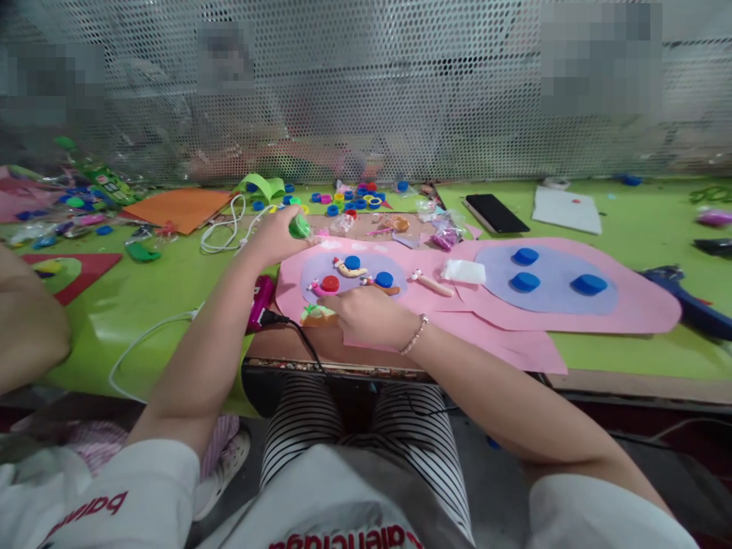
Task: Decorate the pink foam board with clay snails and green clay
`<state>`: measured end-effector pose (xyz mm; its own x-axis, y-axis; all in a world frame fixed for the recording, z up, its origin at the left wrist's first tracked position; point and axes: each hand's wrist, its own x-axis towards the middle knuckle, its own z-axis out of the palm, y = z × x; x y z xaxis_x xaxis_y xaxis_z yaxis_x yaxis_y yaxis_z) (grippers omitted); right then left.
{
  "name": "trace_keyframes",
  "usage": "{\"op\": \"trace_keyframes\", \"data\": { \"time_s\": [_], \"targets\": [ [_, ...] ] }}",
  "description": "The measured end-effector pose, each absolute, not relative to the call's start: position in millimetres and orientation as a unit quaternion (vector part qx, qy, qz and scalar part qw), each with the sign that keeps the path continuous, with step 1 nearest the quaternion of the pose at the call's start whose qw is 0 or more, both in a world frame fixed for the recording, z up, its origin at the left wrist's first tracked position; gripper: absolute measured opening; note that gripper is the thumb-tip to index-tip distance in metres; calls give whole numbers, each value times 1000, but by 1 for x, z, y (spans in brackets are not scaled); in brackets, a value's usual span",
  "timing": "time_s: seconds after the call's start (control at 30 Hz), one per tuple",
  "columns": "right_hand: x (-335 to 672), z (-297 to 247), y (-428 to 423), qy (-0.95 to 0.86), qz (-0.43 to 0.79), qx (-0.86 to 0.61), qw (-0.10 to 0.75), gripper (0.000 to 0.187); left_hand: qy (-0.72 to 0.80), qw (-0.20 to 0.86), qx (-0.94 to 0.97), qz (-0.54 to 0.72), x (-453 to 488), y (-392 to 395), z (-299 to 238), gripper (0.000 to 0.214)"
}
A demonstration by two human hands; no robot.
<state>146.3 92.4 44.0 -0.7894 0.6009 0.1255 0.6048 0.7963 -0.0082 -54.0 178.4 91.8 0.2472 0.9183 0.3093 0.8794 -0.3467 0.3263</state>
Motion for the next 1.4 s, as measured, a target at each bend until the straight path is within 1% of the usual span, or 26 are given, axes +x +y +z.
{"op": "trace_keyframes", "data": {
  "time_s": [0.2,0.33,0.4,0.47,0.53,0.6,0.63,0.7,0.83,1.0,1.13,1.23,1.4],
  "targets": [
    [148,44,96,-944,-5,-326,45,41,569,43,790,225,-54,177,92,44],
    [148,44,96,-948,-2,-318,34,37,563,35,795,223,-54,178,91,43],
    [149,45,96,-946,-6,-321,52,37,564,34,795,220,-54,179,91,42],
    [151,47,99,-931,-18,-345,116,38,562,39,800,209,-53,179,91,42],
    [154,50,104,-903,-24,-369,218,35,545,48,814,193,-52,179,91,41],
    [157,52,110,-870,-16,-376,319,28,509,54,840,181,-50,178,90,40],
    [159,53,113,-857,-8,-373,355,25,491,59,851,176,-49,177,89,39],
    [160,51,120,-843,4,-371,389,20,473,77,864,157,-46,176,88,38],
    [163,41,133,-844,30,-381,377,15,461,107,869,143,-40,173,86,33],
    [162,37,137,-855,67,-368,360,13,401,127,895,146,-34,169,85,21],
    [157,39,132,-854,32,-374,361,18,411,117,897,117,-31,165,83,19],
    [152,40,128,-861,7,-377,341,23,413,106,898,104,-30,163,83,19],
    [148,38,129,-867,-31,-386,313,24,389,63,915,90,-24,154,87,16]
  ]
}}
